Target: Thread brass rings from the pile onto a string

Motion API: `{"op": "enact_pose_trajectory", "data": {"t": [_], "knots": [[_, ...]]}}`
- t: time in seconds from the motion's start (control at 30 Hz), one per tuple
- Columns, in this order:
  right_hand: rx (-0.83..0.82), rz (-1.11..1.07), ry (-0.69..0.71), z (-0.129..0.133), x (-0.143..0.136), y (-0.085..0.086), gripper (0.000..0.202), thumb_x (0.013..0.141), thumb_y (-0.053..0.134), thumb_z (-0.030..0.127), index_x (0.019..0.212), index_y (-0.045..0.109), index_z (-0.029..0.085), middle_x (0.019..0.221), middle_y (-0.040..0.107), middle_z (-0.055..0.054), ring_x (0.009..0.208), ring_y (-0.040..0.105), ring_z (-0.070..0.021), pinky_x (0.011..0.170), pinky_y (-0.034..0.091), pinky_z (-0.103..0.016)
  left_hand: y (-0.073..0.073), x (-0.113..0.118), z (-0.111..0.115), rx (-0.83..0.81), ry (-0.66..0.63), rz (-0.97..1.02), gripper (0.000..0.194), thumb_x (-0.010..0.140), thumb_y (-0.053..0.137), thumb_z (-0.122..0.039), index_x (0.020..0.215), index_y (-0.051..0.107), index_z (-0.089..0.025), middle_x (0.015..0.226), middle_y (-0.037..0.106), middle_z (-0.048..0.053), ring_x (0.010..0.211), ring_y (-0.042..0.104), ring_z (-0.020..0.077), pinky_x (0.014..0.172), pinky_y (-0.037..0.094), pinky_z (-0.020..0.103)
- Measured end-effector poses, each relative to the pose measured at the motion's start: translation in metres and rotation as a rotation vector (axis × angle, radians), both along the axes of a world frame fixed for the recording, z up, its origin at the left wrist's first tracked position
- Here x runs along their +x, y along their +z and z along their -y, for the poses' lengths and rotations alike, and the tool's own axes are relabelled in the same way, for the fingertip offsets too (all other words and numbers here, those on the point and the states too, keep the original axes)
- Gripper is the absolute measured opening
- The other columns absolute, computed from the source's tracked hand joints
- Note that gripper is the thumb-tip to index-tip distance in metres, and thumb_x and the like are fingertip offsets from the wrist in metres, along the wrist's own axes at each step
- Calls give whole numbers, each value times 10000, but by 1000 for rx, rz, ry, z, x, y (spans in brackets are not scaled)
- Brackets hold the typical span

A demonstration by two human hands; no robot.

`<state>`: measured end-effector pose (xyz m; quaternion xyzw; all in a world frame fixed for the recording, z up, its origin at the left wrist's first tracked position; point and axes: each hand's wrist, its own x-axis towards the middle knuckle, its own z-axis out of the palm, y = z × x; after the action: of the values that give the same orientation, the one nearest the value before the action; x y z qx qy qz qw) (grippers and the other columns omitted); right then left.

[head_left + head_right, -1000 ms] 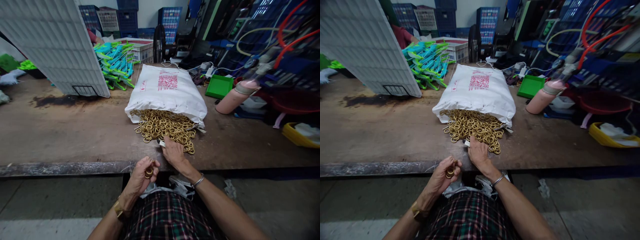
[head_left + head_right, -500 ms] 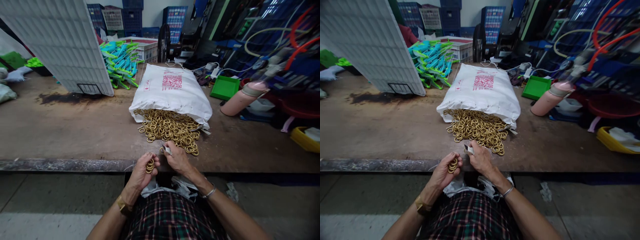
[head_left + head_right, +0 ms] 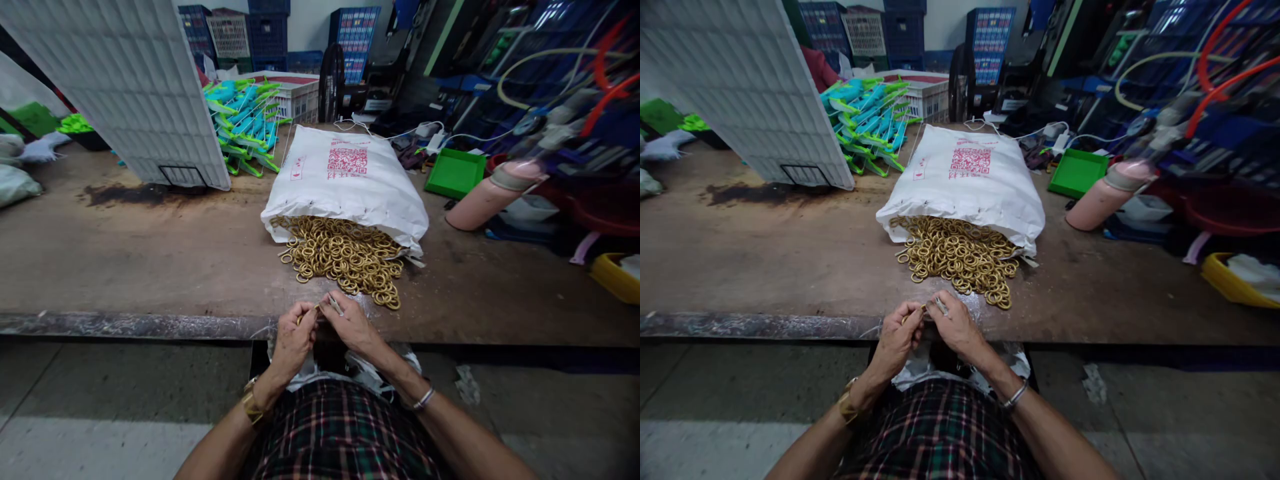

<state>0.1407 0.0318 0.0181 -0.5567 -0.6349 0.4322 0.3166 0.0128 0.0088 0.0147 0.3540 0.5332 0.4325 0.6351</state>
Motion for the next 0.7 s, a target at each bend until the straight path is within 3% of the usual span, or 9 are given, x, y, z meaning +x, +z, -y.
{"op": "enact_pose_trajectory", "data": {"t": [0.13,0.3,0.53,0.7], "knots": [[-195,-170,-5,0,-2,-5,314,794,421,409,569,421,190,483,386,61,451,328,-73,441,266,-196,1,0,1,75,-14,-66,296,728,578,-449,749,582,-154,502,469,-52,412,364,45,411,298,158],[-330,-269,-57,-2,-1,-12,320,788,405,422,569,441,191,446,377,75,356,244,-52,379,188,-199,3,0,-1,61,-46,-54,270,734,573,-420,737,571,-151,517,478,-47,408,363,45,409,300,161],[-130,-128,-62,-4,-6,0,223,738,462,323,565,464,181,503,460,47,491,404,-84,492,314,-205,-3,-5,-3,9,-146,-13,332,758,514,-486,761,520,-154,551,455,-49,385,363,37,360,281,149],[-97,-96,-47,-6,-4,-5,240,768,418,327,589,480,181,510,463,42,499,419,-94,518,328,-215,-5,-6,-3,-9,-131,108,319,743,542,-475,751,486,-162,570,455,-58,389,361,28,356,270,140]]}}
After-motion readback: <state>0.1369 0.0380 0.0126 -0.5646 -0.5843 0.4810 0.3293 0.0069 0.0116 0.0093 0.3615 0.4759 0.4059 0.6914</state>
